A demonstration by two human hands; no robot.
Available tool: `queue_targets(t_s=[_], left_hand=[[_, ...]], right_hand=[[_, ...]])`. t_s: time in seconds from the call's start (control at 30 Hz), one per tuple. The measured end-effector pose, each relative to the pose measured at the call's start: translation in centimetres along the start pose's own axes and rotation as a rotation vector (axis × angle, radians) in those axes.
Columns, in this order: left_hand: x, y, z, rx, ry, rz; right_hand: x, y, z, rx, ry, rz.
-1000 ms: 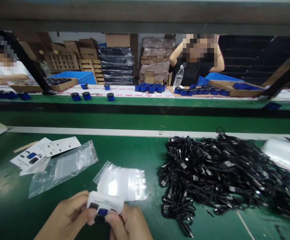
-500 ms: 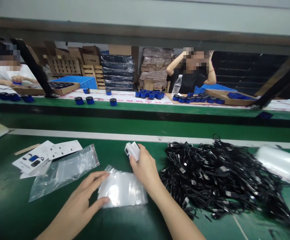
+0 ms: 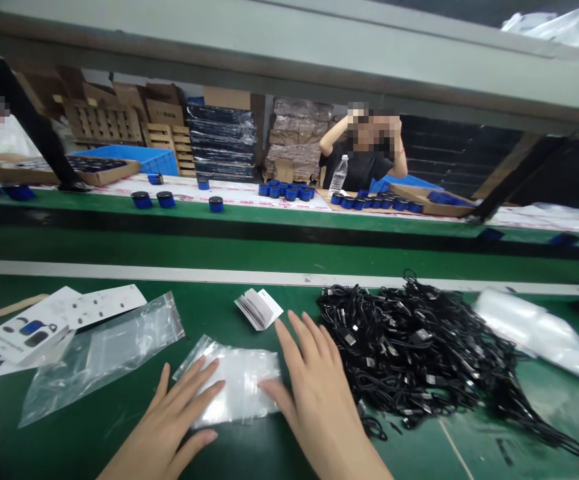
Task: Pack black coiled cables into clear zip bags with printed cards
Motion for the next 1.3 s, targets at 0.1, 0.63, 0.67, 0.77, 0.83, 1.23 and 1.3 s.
queue_targets(t_s=[0.1,0.63,0.67,0.77,0.83,1.23,1.3], left_hand=[[-0.1,-0.7,-0.3,0.049,0.04,-0.019],[-0.7,-0.5,-1.6,0.073,-0.016,-0.015],[-0.7,-0.7,-1.6,0.067,0.011,-0.012],[-0.8,-1.1,-1.5,0.054,0.084,-0.024],[-1.0,-1.1,-1.5,0.051,0.085,-0.031],[-0.6,-1.1,-1.1,0.024,0.032,-0.016],[-0.7,-1.1,-1.1,0.016,0.039,-0.017]], right_hand=[[1.6,1.1,-5.0,0.199,0.048,-0.187],[-0.7,1.1,-2.3,0.242,0.014,0.075],[-1.3,1.0,-2.0,0.214,-0.025,0.173],[-3.0,0.9,-1.8,0.12,-0.135,0.406],[-4.0,0.9,-2.0,0.056,-0.183,0.446],[-0.8,4.3,3.7,-0.274,0.164,0.219],[-1.1,4.5,4.1,-0.293,0.129,0.246]])
Point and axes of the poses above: each hand's wrist, its own z-axis towards the middle knuckle, its own y-axis out of the palm, x = y × z, the point moved 7 cm from there along z, towards the middle knuckle, and after that the axes turned 1 degree about -x, right-handed, at the moved point
